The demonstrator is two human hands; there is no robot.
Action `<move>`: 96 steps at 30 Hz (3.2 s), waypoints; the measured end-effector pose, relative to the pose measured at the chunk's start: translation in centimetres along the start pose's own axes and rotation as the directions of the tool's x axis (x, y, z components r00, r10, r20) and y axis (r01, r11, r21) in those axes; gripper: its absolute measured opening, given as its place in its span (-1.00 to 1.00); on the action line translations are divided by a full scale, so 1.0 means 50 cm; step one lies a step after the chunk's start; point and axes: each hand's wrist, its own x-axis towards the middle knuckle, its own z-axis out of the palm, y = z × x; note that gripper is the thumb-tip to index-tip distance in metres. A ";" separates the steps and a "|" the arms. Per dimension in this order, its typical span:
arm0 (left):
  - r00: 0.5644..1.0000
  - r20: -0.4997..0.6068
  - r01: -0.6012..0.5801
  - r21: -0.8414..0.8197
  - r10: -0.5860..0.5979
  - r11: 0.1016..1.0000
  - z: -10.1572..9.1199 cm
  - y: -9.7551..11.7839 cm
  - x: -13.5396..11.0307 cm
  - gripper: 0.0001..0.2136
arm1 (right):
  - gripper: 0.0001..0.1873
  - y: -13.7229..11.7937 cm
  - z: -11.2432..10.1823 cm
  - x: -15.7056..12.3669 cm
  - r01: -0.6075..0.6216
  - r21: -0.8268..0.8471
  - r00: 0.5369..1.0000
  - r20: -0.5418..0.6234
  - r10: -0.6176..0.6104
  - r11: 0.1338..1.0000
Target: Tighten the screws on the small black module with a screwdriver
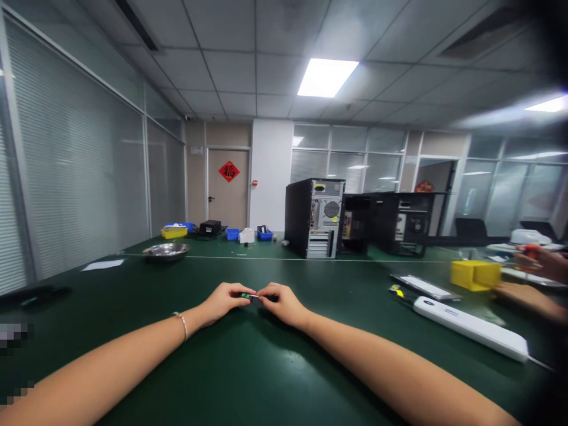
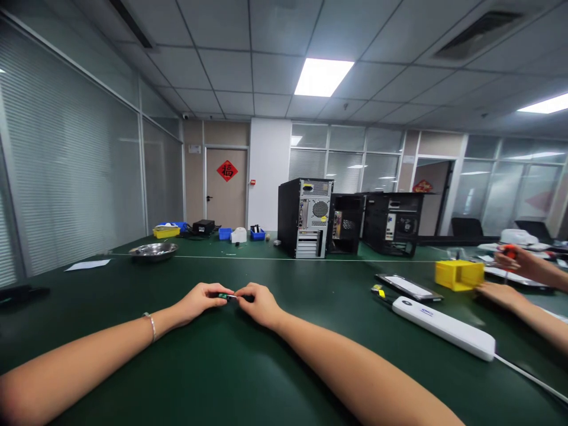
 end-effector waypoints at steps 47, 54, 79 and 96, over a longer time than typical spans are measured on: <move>0.990 -0.073 -0.077 0.405 0.117 0.911 0.012 -0.003 0.011 -0.67 | -0.80 0.015 0.004 0.004 -0.026 -0.042 0.994 -0.103 0.021 0.999; 0.984 -0.075 -0.116 0.412 0.160 0.904 0.009 -0.007 0.011 -0.70 | -0.79 -0.002 -0.001 0.001 -0.073 -0.169 0.995 -0.074 0.062 0.983; 0.998 0.020 0.069 -0.186 -0.066 0.980 0.012 -0.008 0.009 -0.61 | -0.80 -0.003 -0.002 -0.002 -0.002 -0.099 0.999 -0.042 -0.002 0.995; 0.987 -0.099 0.099 -0.234 -0.125 0.967 0.014 -0.003 0.014 -0.63 | -0.80 0.012 0.004 0.003 -0.065 -0.096 0.990 -0.131 0.052 0.993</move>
